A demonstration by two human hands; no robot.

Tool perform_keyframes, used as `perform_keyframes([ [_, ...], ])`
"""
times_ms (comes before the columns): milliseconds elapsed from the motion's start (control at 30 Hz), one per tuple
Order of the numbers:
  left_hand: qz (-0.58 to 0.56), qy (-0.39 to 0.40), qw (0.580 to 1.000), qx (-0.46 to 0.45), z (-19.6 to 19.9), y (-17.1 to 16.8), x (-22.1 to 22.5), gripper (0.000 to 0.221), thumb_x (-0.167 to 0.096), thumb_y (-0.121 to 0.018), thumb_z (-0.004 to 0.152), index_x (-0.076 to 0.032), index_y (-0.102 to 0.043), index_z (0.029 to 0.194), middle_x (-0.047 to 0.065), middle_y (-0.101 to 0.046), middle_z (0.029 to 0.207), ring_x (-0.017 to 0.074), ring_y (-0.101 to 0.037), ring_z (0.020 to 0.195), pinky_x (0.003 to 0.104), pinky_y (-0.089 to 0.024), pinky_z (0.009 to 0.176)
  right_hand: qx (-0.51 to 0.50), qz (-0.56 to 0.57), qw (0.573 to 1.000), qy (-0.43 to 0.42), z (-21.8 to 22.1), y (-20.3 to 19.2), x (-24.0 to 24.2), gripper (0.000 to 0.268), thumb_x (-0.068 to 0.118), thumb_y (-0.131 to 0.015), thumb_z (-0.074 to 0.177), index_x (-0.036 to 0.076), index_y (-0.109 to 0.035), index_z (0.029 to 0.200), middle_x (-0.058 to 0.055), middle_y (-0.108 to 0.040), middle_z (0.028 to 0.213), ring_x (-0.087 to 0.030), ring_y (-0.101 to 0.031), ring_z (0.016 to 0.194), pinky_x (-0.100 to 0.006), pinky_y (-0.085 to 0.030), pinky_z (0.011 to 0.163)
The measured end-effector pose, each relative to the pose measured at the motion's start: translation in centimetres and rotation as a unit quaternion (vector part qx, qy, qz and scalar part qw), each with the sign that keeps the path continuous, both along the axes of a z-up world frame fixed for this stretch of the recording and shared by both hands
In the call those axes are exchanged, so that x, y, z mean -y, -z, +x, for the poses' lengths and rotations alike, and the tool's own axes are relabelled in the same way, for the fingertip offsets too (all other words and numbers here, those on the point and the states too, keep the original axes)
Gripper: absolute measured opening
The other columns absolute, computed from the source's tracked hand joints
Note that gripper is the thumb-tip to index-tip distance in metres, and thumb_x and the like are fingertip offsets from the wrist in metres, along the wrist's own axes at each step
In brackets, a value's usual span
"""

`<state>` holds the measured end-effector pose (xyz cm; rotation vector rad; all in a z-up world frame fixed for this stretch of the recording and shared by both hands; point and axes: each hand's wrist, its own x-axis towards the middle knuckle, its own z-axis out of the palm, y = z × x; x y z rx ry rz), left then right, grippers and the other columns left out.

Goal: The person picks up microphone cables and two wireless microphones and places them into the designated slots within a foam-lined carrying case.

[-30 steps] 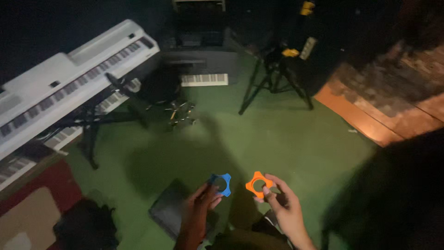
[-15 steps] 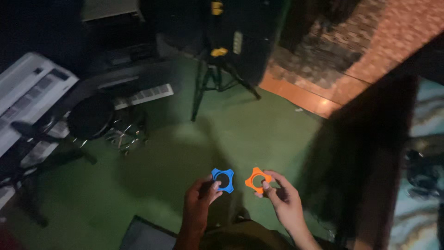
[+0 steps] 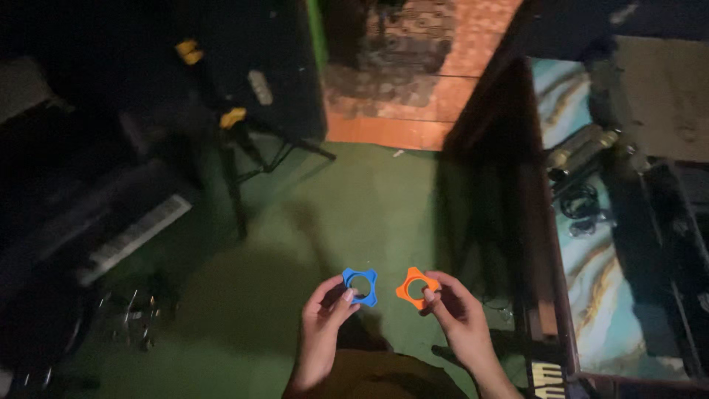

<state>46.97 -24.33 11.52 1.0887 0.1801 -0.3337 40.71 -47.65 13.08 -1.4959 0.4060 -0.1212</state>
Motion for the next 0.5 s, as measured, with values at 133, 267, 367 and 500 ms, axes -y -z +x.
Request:
perform_keyframes([
  [133,0.017,0.078,0.997,0.021,4.6,-0.6,1.8,0.036,-0.011,-0.07,0.093,0.002,-0.066,0.127,0.008,-0.071,0.107,0.0154,-0.069,0.1,0.035,-0.061,0.089,-0.013,-0.016,0.998,0.053,2.3,-0.5,1.4,0.035,0.013,-0.067,0.095,0.002,-0.065,0.128,-0.006,-0.072,0.088,-0.014,-0.07,0.08,-0.031,-0.058,0.075],
  [267,0.036,0.151,0.988,0.019,10.5,-1.3,4.1,0.038,-0.012,-0.072,0.092,0.001,-0.067,0.127,0.008,-0.071,0.105,0.015,-0.069,0.097,0.035,-0.061,0.088,0.0,0.007,0.992,0.127,4.7,-1.1,1.7,0.034,0.011,-0.067,0.094,0.002,-0.065,0.127,-0.006,-0.073,0.09,-0.014,-0.069,0.081,-0.031,-0.059,0.076],
  [367,0.044,0.201,0.979,0.007,14.7,-1.7,5.6,0.038,-0.012,-0.073,0.09,0.003,-0.066,0.125,0.008,-0.072,0.106,0.0152,-0.069,0.095,0.035,-0.061,0.086,0.03,0.008,0.985,0.171,6.9,-1.7,1.5,0.035,0.01,-0.067,0.094,0.001,-0.065,0.128,-0.006,-0.072,0.091,-0.014,-0.068,0.081,-0.031,-0.057,0.076],
  [500,0.057,0.267,0.962,0.018,20.1,-2.7,7.1,0.039,-0.013,-0.073,0.088,0.003,-0.065,0.124,0.008,-0.071,0.108,0.0151,-0.071,0.096,0.035,-0.063,0.086,0.015,-0.001,0.971,0.239,9.6,-2.6,1.1,0.037,0.011,-0.067,0.095,0.002,-0.064,0.13,-0.007,-0.072,0.09,-0.014,-0.069,0.082,-0.03,-0.056,0.077],
])
